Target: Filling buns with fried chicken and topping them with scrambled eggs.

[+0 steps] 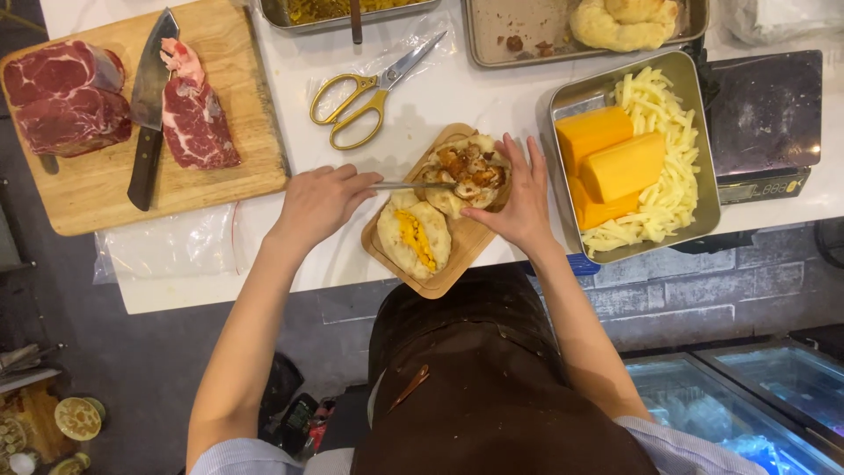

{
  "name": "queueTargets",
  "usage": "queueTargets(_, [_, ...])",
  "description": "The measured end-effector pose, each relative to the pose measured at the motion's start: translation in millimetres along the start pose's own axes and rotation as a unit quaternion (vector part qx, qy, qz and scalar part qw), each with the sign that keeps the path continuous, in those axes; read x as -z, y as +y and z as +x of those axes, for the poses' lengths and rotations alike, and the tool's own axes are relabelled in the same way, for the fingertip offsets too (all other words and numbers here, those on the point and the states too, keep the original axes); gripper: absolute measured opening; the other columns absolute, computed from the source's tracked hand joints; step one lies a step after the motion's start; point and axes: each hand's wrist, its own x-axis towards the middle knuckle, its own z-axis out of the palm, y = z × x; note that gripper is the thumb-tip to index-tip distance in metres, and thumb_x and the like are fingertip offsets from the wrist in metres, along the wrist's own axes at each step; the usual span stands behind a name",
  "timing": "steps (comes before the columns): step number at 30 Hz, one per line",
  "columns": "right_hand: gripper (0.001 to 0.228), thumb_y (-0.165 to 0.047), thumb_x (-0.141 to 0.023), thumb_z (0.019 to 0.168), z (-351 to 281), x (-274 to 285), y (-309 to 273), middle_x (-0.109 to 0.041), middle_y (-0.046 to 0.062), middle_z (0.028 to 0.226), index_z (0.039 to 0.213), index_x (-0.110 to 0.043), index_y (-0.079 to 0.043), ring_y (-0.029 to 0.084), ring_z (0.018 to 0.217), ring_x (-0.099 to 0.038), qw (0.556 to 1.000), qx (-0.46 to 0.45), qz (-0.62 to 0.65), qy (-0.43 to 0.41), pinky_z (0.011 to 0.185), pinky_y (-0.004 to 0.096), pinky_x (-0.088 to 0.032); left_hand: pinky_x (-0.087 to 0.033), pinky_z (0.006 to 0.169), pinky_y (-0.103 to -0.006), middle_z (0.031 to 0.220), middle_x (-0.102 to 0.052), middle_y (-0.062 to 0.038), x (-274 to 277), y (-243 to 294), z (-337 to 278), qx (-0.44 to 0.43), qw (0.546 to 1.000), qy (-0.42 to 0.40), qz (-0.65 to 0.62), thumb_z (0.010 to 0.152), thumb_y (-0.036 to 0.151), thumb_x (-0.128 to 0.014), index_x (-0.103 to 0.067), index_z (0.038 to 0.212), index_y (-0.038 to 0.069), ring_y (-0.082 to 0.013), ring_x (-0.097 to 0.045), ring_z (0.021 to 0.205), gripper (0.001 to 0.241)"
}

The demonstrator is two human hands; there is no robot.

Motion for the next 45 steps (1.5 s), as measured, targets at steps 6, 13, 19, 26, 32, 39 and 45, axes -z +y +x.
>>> queueTargets(6, [0.126, -0.040, -0.098, 0.063, 0.2, -1.5, 0.0, -0.055, 0.013, 0.151, 0.160, -0.025, -0.005, 0.040, 0.155, -0.015, 1.000, -0.004, 0.002, 0.003, 0.127, 0.054, -0.016, -0.053, 0.066, -0.0396, 0.084, -0.068, -0.004, 36.4, 15.8, -6.2, -0.002, 0.999, -0.012, -0.040, 0.092, 0.034, -0.070, -0.076, 0.116, 0.019, -0.0256, -0.068, 0.079, 0.029])
queueTargets(13, [0.126, -0.041, -0.098, 0.063, -0.7, -2.1, 0.7, -0.055, 0.012, 0.150, 0.160, -0.025, -0.006, 0.040, 0.155, -0.016, 1.000, -0.006, 0.004, 0.004, 0.126, 0.055, -0.015, -0.054, 0.061, -0.0430, 0.084, -0.068, -0.007, 29.1, 34.6, 0.0, 0.047, 0.998, -0.001, -0.045, 0.094, 0.034, -0.069, -0.073, 0.121, 0.017, -0.0291, -0.069, 0.074, 0.033])
queueTargets(19, [0.126, -0.042, -0.097, 0.064, -0.8, -2.5, 0.9, -0.054, 0.013, 0.152, 0.161, -0.024, -0.006, 0.041, 0.155, -0.016, 1.000, -0.010, 0.000, -0.001, 0.127, 0.054, -0.016, -0.054, 0.057, -0.0438, 0.084, -0.069, -0.006, 13.7, 37.9, -1.0, 0.057, 0.997, -0.031, -0.029, 0.096, 0.031, -0.066, -0.072, 0.118, 0.016, -0.0314, -0.069, 0.067, 0.028])
queueTargets(26, [0.125, -0.041, -0.097, 0.064, 0.6, -1.7, -0.2, -0.054, 0.013, 0.152, 0.160, -0.024, -0.006, 0.041, 0.155, -0.015, 1.000, -0.010, 0.004, -0.005, 0.127, 0.053, -0.016, -0.054, 0.055, -0.0427, 0.083, -0.068, -0.008, 2.7, 43.6, -2.3, 0.048, 0.998, -0.037, -0.026, 0.096, 0.027, -0.065, -0.068, 0.120, 0.011, -0.0309, -0.068, 0.063, 0.029])
queueTargets(32, [0.125, -0.040, -0.098, 0.065, 0.9, 1.5, -3.7, -0.053, 0.013, 0.151, 0.160, -0.024, -0.005, 0.041, 0.155, -0.015, 1.000, -0.005, -0.007, -0.002, 0.127, 0.054, -0.017, -0.055, 0.056, -0.0428, 0.086, -0.068, -0.009, 14.1, 50.2, -6.5, 0.043, 0.998, -0.034, -0.017, 0.097, 0.029, -0.065, -0.065, 0.123, 0.012, -0.0310, -0.069, 0.065, 0.031])
queueTargets(39, [0.104, -0.038, -0.095, 0.067, -27.1, 12.8, -14.9, -0.042, 0.024, 0.151, 0.148, -0.043, 0.001, 0.043, 0.149, -0.020, 0.996, -0.010, 0.027, 0.080, 0.118, 0.056, -0.024, -0.056, 0.056, -0.0440, 0.093, -0.071, -0.009, 20.2, 72.2, -28.7, 0.096, 0.993, -0.003, -0.061, 0.097, 0.030, -0.064, -0.065, 0.125, 0.013, -0.0333, -0.070, 0.068, 0.033])
queueTargets(45, [0.017, -0.006, -0.070, 0.097, -94.7, 22.2, -44.8, -0.070, 0.009, 0.128, 0.081, -0.069, -0.003, 0.034, 0.143, -0.053, 0.973, -0.056, 0.072, 0.211, 0.120, 0.046, -0.039, -0.052, 0.056, -0.0346, 0.083, -0.070, -0.007, -20.9, 86.2, -84.4, 0.149, 0.929, 0.106, -0.322, 0.104, 0.026, -0.057, -0.058, 0.137, 0.006, -0.0241, -0.068, 0.063, 0.038])
